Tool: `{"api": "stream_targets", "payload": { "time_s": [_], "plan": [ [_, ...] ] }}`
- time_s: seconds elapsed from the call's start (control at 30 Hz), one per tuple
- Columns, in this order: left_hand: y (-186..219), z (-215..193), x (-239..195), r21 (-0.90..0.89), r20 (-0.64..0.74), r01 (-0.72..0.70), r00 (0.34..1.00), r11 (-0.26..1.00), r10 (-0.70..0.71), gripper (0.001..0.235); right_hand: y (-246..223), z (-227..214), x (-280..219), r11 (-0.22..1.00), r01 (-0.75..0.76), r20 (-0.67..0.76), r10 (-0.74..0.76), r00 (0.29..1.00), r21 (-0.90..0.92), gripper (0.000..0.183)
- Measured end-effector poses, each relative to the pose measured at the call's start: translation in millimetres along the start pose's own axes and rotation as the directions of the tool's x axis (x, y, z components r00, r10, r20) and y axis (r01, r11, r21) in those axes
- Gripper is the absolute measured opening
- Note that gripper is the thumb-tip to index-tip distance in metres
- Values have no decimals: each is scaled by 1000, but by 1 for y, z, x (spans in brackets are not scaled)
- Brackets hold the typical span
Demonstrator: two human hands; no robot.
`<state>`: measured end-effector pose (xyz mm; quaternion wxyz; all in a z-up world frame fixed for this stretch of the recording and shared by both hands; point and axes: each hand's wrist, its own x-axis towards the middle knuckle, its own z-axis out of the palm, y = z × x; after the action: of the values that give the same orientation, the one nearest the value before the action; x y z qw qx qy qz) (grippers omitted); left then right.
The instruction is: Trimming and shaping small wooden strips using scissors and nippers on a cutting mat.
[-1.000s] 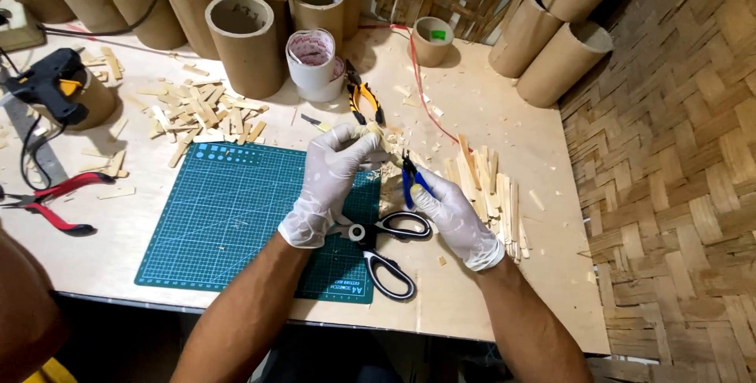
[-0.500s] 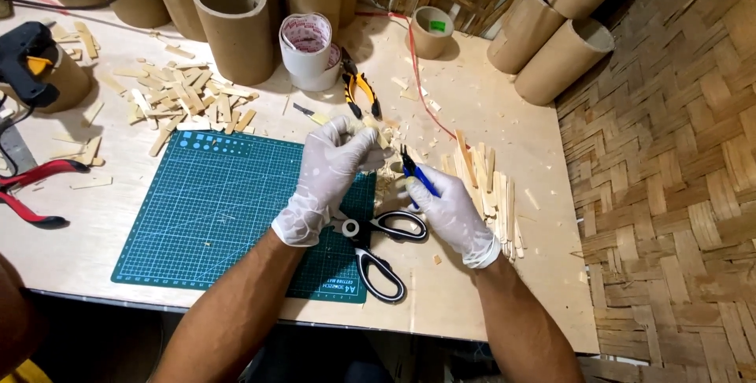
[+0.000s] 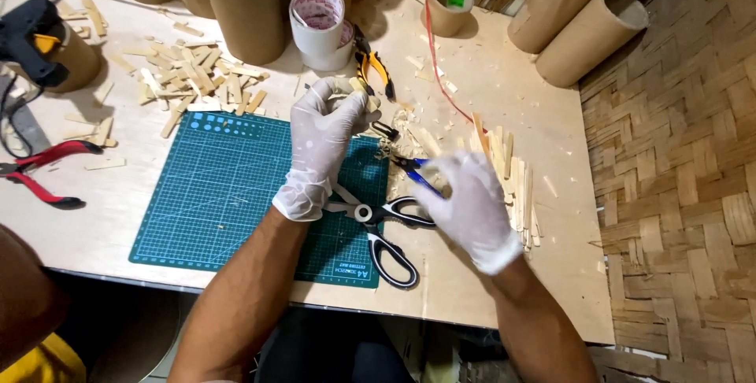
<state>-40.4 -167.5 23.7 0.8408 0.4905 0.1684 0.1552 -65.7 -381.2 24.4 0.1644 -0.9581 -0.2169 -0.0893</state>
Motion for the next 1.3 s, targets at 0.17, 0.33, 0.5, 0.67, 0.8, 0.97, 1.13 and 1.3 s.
{"api": "stream_targets", "payload": {
  "time_s": [0.17, 0.33, 0.5, 0.67, 0.8, 0.97, 1.13, 1.3],
  "plan": [
    [-3, -11, 14, -35, -42, -20, 999, 999, 19, 17, -8, -2, -23, 999, -1, 489, -19, 872, 41, 65],
    [-7, -16, 28, -68, -56, -70, 996, 995, 67, 18, -26, -12, -20, 1000, -8, 597, 11, 802, -8, 90],
    [0, -23, 29, -67, -89, -121, 989, 990, 115, 19, -55, -27, -19, 997, 55, 650, -7, 760, -53, 103],
    [28, -34, 19, -129, -54, -272, 962, 954, 267, 9, -78, -69, -8, 962, -271, 713, 197, 673, -9, 50],
    [39, -38, 18, -172, -123, -223, 971, 959, 204, 14, -19, -62, -22, 608, -646, 722, 167, 672, 461, 69],
    [34, -17, 4, -144, 47, 1, 999, 990, 5, 18, -5, -20, -37, -60, -388, 385, -58, 921, 920, 91],
    [12, -13, 8, -124, 159, 66, 986, 990, -45, 19, -21, -20, -6, 46, -271, 275, -97, 957, 961, 54],
    [12, -11, 3, -133, 186, 90, 980, 987, -64, 20, -12, 7, 10, 69, -192, 195, -31, 980, 979, 71]
  ]
}}
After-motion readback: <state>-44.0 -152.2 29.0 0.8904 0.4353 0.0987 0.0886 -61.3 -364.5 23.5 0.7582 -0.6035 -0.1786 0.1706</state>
